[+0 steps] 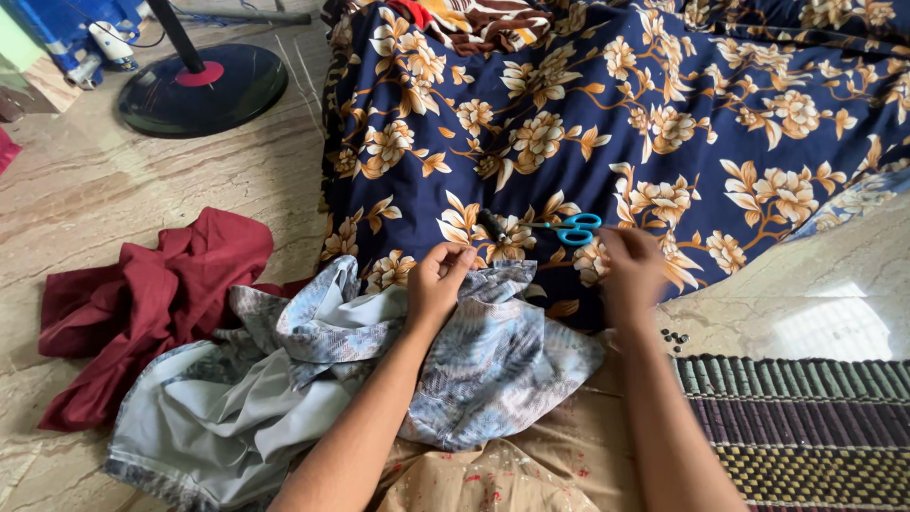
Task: The person sits on the floor with a gray garment across their lap and attaches small dark buttons to it by hand, picking buttons one at a time from a mat beside them and working them through the fabric at the placket. A pair of scissors rests on the bed nearby and is not used.
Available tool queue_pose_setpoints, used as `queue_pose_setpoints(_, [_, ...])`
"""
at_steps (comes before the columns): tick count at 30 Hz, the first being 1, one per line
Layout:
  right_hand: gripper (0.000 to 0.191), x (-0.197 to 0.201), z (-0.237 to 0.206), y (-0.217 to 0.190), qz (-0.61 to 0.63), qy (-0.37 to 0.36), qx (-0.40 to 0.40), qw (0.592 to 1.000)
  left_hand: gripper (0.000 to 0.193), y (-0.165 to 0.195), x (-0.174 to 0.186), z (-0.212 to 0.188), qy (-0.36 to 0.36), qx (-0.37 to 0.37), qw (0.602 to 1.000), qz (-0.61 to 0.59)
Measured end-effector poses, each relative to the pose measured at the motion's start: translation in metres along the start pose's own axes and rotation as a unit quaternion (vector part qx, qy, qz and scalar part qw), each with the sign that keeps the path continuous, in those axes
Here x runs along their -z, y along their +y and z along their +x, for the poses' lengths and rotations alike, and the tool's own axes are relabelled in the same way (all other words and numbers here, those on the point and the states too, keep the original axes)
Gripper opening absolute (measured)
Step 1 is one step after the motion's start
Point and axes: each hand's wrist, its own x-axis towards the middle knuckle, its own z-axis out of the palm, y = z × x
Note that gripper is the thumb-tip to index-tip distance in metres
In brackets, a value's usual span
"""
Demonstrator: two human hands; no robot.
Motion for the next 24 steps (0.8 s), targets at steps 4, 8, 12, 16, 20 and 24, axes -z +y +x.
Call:
queue_pose_setpoints(4, [0.025, 0.09, 0.003, 0.042, -0.357, 0.207, 0.088, 0.907, 0.019, 0.003, 0.0, 0.004, 0.0, 0.013, 1.0, 0.022])
queue_pose_setpoints(8, [0.021, 0.113, -0.033, 0.071, -0.526, 0.102, 0.021, 0.844, 0.022, 0.002, 0.002, 0.001, -0.013, -0.004, 0.995, 0.097])
queue_pose_setpoints(12, [0.019, 0.105, -0.049, 0.071, -0.574, 0.088, 0.131, 0.804, 0.02, -0.002, 0.004, -0.005, -0.027, -0.025, 0.997, 0.071])
queue_pose_setpoints(16, [0.014, 0.099, -0.048, 0.06, -0.575, 0.073, 0.155, 0.8, 0.018, -0.003, 0.007, -0.001, -0.02, -0.022, 0.995, 0.09])
queue_pose_setpoints(20, [0.014, 0.097, -0.051, 0.065, -0.613, 0.078, 0.189, 0.763, 0.017, 0.0, 0.012, -0.002, -0.033, -0.041, 0.996, 0.075])
queue_pose_setpoints(24, [0.015, 0.097, -0.041, 0.077, -0.662, 0.074, 0.181, 0.723, 0.017, 0.002, 0.012, 0.0, -0.027, 0.009, 0.997, 0.065])
